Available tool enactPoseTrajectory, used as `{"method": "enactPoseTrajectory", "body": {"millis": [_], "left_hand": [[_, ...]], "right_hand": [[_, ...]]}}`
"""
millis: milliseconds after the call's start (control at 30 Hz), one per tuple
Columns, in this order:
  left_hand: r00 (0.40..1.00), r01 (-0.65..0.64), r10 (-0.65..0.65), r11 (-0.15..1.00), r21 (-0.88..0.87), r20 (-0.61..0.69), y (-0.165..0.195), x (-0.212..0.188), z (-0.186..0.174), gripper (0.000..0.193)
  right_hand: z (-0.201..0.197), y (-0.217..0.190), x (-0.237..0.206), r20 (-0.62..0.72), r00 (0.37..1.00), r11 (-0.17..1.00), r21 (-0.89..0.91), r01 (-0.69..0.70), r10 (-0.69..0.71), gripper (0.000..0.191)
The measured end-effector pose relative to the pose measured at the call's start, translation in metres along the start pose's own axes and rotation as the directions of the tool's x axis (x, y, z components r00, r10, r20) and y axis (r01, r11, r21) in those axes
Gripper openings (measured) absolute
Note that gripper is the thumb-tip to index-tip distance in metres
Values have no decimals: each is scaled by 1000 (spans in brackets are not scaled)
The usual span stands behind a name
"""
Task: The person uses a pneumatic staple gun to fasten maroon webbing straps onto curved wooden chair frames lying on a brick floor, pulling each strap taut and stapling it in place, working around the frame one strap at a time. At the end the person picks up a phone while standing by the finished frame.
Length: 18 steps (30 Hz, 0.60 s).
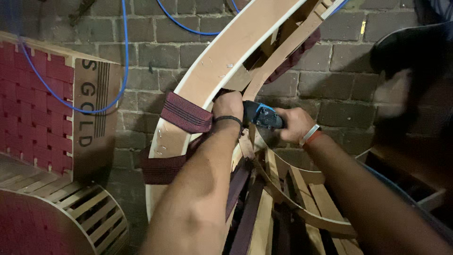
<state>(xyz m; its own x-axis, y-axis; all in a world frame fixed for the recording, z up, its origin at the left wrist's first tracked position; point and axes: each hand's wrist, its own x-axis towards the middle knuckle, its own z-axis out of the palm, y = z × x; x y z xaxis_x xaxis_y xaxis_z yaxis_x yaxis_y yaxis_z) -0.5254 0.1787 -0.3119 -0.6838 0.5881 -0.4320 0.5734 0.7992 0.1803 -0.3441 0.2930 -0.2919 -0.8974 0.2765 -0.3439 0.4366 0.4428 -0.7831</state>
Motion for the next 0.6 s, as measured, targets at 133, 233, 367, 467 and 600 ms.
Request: {"method": "enactPoseTrajectory", "body": {"millis": [133,233,367,467,600], "left_hand": [[998,-56,57,998,31,-36,1,0,-1,23],[997,4,-11,996,85,80,2,-2,-2,24],[995,-17,14,999,34,98,-2,-3,-3,22],[992,-39,30,996,75,127,2,-3,-14,22],[977,-70,13,963,261,213,28,-24,-49,21]], "right_hand": [[-1,2,3,1,1000,1000,-30,-8,8,69],[-1,0,4,16,999,998,-51,-42,43,68],[-4,-7,7,39,989,981,-133,-138,145,64],[-7,-15,10,30,977,971,-124,-205,210,64],[-9,-26,8,10,968,957,-150,-248,253,62]]}}
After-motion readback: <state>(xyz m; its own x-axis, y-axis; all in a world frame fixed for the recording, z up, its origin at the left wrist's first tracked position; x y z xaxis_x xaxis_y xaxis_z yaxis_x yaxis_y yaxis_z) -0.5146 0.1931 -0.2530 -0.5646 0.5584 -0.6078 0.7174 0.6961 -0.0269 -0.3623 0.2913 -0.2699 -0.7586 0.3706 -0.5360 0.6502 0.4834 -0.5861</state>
